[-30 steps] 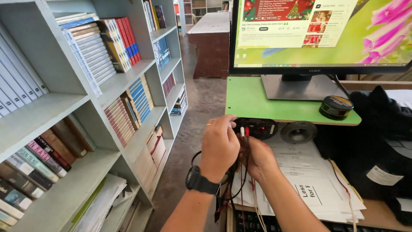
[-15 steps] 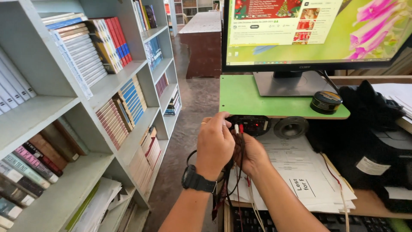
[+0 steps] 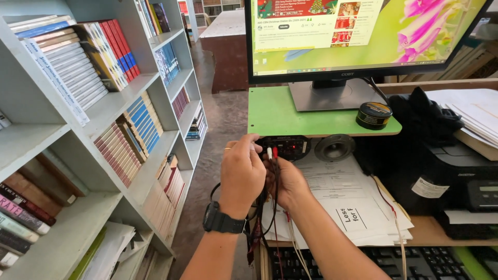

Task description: The person organizes a cluttered desk by handling various electronic components and cables. They pick up and inspect two black rectangular devices, place them on the desk, and then move a keyboard and mouse into position. The person also sorts through a bundle of wires and plugs a connector into a power strip.

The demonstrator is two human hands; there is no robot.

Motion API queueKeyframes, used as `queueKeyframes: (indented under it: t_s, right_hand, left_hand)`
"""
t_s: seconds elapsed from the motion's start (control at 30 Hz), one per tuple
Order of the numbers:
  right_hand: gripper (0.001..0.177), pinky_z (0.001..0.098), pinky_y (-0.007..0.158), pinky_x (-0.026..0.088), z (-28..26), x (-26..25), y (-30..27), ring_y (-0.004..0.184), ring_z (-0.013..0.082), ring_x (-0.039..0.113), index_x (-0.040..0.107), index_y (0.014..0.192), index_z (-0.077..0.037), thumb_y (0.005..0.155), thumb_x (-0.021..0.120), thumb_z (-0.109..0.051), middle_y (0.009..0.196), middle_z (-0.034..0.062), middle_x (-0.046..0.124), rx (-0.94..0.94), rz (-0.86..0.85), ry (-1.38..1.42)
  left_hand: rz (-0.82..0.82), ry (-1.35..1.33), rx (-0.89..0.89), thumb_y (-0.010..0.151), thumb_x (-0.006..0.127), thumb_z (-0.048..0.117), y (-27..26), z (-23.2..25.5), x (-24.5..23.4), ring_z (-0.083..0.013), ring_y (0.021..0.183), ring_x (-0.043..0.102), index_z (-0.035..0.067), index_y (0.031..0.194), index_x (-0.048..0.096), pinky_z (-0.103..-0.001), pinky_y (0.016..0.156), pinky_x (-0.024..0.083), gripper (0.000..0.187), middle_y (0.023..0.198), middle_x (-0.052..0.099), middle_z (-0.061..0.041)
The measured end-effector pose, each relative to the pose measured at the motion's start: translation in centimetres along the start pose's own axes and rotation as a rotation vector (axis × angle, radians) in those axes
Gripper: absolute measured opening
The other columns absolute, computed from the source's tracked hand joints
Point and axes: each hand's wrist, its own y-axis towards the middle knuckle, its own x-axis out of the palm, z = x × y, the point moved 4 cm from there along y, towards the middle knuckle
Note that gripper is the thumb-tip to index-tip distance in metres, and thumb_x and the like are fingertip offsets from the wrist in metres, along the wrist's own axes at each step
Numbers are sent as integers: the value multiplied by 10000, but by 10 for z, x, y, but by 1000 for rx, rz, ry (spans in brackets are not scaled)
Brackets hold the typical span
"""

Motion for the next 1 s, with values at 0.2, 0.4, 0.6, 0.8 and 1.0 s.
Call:
queueKeyframes:
  t_s: [0.2, 0.4, 0.6, 0.8, 1.0]
  right_hand:
    - [94, 273, 664, 619, 2, -4, 5, 678, 156, 792, 854, 1006, -144, 953, 857, -221, 813, -9, 828, 3, 27, -34]
    - [104, 277, 660, 626, 2, -7, 7, 673, 148, 800, 842, 999, -136, 965, 852, -234, 809, -11, 832, 6, 38, -43]
    - [74, 286, 643, 630, 4, -9, 10, 663, 165, 809, 836, 989, -133, 960, 848, -201, 810, 3, 838, 24, 10, -12]
    - [120, 278, 661, 626, 4, -8, 6, 685, 165, 806, 848, 1046, -130, 969, 827, -219, 829, 2, 836, 21, 8, -16]
    - [86, 269, 651, 618, -4, 7, -12, 670, 170, 795, 828, 1029, -118, 972, 802, -177, 810, 9, 815, 11, 0, 9]
  left_hand:
    - [-5, -3, 0, 1108, 499, -31, -2, 0, -1, -368, 1104, 775, -28, 1331, 780, -435, 831, 713, 359, 966, 848, -168]
    - [5, 20, 17, 1108, 505, -24, -1, -1, 0, -348, 1110, 781, -5, 1318, 784, -412, 837, 707, 350, 957, 849, -142]
    - [8, 18, 1, 1109, 512, -16, -1, 0, 0, -356, 1113, 781, -12, 1315, 790, -427, 854, 702, 346, 953, 850, -144]
    - [13, 25, 2, 1112, 518, -1, -1, -3, 1, -350, 1117, 780, 8, 1318, 796, -426, 852, 702, 346, 958, 855, -133]
    - [15, 37, 7, 1116, 515, 10, -1, -4, 1, -331, 1108, 778, 21, 1308, 798, -420, 858, 700, 343, 952, 854, -113]
